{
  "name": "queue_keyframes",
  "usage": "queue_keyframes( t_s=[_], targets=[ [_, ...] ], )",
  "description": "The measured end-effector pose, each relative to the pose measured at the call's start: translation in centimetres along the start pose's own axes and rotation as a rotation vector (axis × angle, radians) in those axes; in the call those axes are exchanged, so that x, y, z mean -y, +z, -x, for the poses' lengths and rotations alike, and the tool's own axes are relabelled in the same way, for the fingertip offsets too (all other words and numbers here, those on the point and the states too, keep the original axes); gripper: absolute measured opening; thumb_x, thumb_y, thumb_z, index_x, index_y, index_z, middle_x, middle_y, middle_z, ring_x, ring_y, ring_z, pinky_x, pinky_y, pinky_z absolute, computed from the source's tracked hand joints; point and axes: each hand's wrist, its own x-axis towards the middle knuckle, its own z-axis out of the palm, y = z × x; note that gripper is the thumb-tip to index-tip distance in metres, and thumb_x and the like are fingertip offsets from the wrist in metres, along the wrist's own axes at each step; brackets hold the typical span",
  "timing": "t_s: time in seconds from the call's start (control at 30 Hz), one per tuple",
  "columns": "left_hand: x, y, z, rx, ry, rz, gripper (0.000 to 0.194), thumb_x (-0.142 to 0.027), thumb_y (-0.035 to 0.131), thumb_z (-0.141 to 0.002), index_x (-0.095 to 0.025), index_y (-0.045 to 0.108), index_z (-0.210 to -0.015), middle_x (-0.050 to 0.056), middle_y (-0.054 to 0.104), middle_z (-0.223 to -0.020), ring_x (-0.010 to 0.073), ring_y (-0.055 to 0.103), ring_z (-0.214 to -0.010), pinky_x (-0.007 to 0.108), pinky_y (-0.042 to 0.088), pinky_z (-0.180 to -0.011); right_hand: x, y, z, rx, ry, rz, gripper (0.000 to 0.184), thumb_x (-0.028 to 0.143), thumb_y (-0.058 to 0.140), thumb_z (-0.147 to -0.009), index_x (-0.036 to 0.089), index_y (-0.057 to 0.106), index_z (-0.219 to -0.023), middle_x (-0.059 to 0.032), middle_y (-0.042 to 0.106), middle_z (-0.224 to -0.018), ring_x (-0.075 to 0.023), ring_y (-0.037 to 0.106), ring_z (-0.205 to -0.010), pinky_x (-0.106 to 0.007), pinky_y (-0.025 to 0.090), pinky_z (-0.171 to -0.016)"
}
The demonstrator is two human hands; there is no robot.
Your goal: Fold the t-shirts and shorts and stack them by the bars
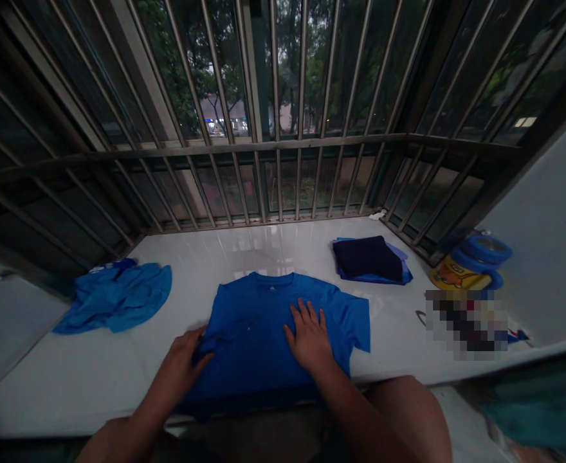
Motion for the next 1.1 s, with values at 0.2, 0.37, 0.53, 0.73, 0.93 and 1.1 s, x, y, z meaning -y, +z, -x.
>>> queue_keyframes(
  t_s=[0.2,0.37,0.53,0.73,0.93,1.1],
  targets=[
    [2.9,-2.1,0.2,0.052,-0.042,0.219,0.033,-0.037,0.052,-0.101,-0.028,0.080,-0.117,0.009,0.079,-0.115,0.0293,0.075,-0.113,0.048,0.061,-0.107,-0.4,0.7,-0.1,-0.007,-0.002,0.012,0.065,0.053,0.044,-0.112,0.023,0.047,-0.169,-0.0100,0.031,-0.182,-0.0348,0.024,-0.170,-0.064,0.011,-0.137],
    [2.8,-2.3,0.7,0.027,-0.016,0.265,0.033,-0.035,0.054,-0.098,-0.028,0.084,-0.107,0.010,0.075,-0.116,0.0290,0.073,-0.115,0.044,0.062,-0.102,-0.5,0.3,-0.1,-0.051,-0.024,0.036,0.061,0.050,0.049,-0.110,0.020,0.053,-0.164,-0.0147,0.038,-0.179,-0.0386,0.027,-0.168,-0.067,0.016,-0.134],
    [2.7,-1.5,0.8,0.024,0.003,0.266,0.033,-0.031,0.054,-0.096,-0.028,0.086,-0.105,0.011,0.076,-0.118,0.0288,0.073,-0.114,0.045,0.061,-0.103,3.6,-0.8,-0.4,-0.123,-0.246,0.031,0.042,0.035,0.051,-0.111,0.023,0.067,-0.148,-0.0148,0.063,-0.157,-0.0350,0.053,-0.148,-0.056,0.037,-0.125],
    [2.1,-2.2,0.7,0.012,0.016,0.272,0.033,-0.028,0.054,-0.096,-0.029,0.086,-0.104,0.011,0.076,-0.115,0.0287,0.074,-0.111,0.044,0.062,-0.098,10.9,0.6,-2.9,-0.042,-0.174,-0.086,0.028,0.042,0.067,-0.105,0.019,0.073,-0.121,-0.0142,0.071,-0.128,-0.0342,0.065,-0.120,-0.045,0.052,-0.099],
    [2.0,-2.2,0.9,0.038,-0.010,0.307,0.030,-0.027,0.055,-0.097,-0.028,0.083,-0.108,0.011,0.075,-0.120,0.0289,0.073,-0.114,0.041,0.063,-0.092,12.0,0.4,-2.2,-0.102,-0.228,-0.199,0.016,0.030,0.056,-0.109,0.022,0.069,-0.113,-0.0092,0.074,-0.117,-0.0261,0.067,-0.113,-0.036,0.050,-0.099],
    [2.1,-2.6,1.0,0.059,0.053,0.277,0.027,-0.027,0.057,-0.097,-0.028,0.082,-0.106,0.010,0.076,-0.119,0.0291,0.072,-0.115,0.047,0.058,-0.106,10.6,-0.1,-0.1,-0.055,-0.190,-0.253,0.009,0.024,0.060,-0.103,0.023,0.069,-0.103,-0.0079,0.074,-0.105,-0.0273,0.069,-0.103,-0.037,0.052,-0.093]
  ],
)
